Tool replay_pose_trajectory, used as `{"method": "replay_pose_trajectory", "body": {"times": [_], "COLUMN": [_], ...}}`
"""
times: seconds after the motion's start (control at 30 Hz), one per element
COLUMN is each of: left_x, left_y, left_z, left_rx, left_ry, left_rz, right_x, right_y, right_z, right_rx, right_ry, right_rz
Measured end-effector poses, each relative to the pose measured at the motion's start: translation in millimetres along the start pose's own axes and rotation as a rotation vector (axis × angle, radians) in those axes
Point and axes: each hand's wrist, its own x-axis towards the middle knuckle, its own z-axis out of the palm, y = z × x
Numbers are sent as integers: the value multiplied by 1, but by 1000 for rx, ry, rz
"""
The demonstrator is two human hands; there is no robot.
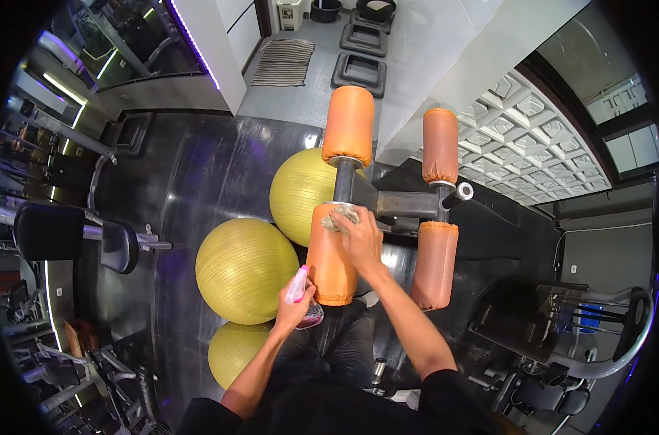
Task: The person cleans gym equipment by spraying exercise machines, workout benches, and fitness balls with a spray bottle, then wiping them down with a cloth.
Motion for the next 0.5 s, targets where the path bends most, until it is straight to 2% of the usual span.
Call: {"method": "replay_pose_trajectory", "body": {"times": [0.1,0.17,0.27,0.3,0.37,0.43,0.5], "left_x": [0,1,0,0,0,2,1], "left_y": [0,-1,-1,0,-4,-3,0], "left_z": [0,0,1,0,-1,0,-1], "left_rx": [-4,9,18,15,23,33,42], "left_ry": [25,32,25,13,8,1,-6], "left_rz": [-1,0,-1,4,14,27,2], "right_x": [-42,-84,-114,-113,-106,-71,-21], "right_y": [-19,-30,-45,-42,-31,-18,-11], "right_z": [4,0,-21,-22,-19,-12,-8], "right_rx": [86,51,66,66,2,-101,-145], "right_ry": [-16,-166,-203,-203,-199,-122,-118], "right_rz": [271,217,120,121,-40,-101,25]}}
